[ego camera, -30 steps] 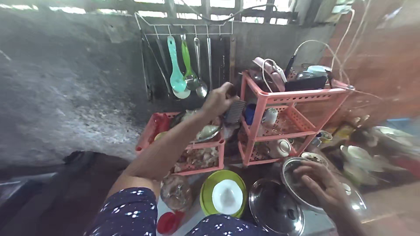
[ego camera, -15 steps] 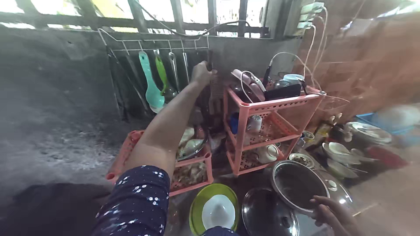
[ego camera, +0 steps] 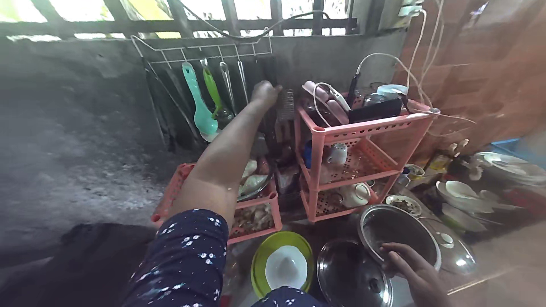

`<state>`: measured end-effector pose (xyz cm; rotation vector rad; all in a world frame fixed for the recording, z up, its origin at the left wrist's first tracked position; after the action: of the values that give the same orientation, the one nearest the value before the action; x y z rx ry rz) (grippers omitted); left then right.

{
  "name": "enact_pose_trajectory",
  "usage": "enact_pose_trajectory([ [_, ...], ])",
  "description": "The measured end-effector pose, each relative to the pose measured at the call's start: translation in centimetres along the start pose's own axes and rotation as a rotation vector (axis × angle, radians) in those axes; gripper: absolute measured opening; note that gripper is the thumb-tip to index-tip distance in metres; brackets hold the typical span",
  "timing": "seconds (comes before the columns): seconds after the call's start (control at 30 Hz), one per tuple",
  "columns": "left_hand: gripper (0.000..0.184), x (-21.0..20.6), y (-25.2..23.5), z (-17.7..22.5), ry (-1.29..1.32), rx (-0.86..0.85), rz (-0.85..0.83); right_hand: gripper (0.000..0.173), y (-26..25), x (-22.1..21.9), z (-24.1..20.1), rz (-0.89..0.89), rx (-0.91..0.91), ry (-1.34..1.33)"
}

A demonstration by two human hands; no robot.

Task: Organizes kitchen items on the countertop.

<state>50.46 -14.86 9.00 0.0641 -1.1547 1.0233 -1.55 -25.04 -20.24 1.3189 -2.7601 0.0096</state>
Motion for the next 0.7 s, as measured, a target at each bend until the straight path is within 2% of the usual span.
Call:
enact_pose_trajectory([
  [0.13, 0.053, 0.8, 2.1, 1.0, -0.265, -0.043, -0.105, 0.026, -1.5, -0.2, 0.5, -0.068, -0.006, 0.034],
  [0.2, 0.051, 1.2, 3.7, 1.6, -0.362, -0.118, -0.157, 0.028, -2.4, 0.4, 0.6, -0.089, -0.029, 0.078],
  [0.33, 0.054, 2.3, 11.2, 4.1, -0.339, -0.324, -0.223, 0.031, -5.8, 3.1, 1.0, -0.055, -0.034, 0.268],
  [0.43, 0.049, 3.5, 20.9, 6.7, -0.243, -0.557, -0.25, 0.028, -9.8, 4.9, 1.5, 0.033, -0.071, 0.512],
  [0.5, 0.047, 3.4, 27.6, 7.3, -0.119, -0.622, -0.362, 0.026, -13.6, 4.7, 3.1, 0.011, -0.14, 0.624],
  [0.57, 0.048, 2.4, 34.3, 7.0, 0.076, -0.666, -0.517, 0.025, -17.9, 2.6, 5.1, -0.069, -0.103, 0.742],
  [0.63, 0.047, 1.1, 39.5, 6.3, 0.264, -0.664, -0.682, 0.033, -22.4, -0.8, 7.2, -0.142, -0.045, 0.854],
  [0.7, 0.042, -0.2, 43.0, 5.6, 0.419, -0.537, -0.729, 0.051, -26.1, -4.7, 8.5, -0.189, -0.014, 1.024],
])
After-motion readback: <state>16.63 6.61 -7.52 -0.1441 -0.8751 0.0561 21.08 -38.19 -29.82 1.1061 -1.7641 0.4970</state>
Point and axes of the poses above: each hand's wrist, its own y-axis away from the middle knuckle, its own x-axis out of the back of the hand, z = x × y, the point moved 7 cm from there along -y, towards the middle knuckle, and after that the axes turned 14 degrees about -x, right-handed, at the moved point
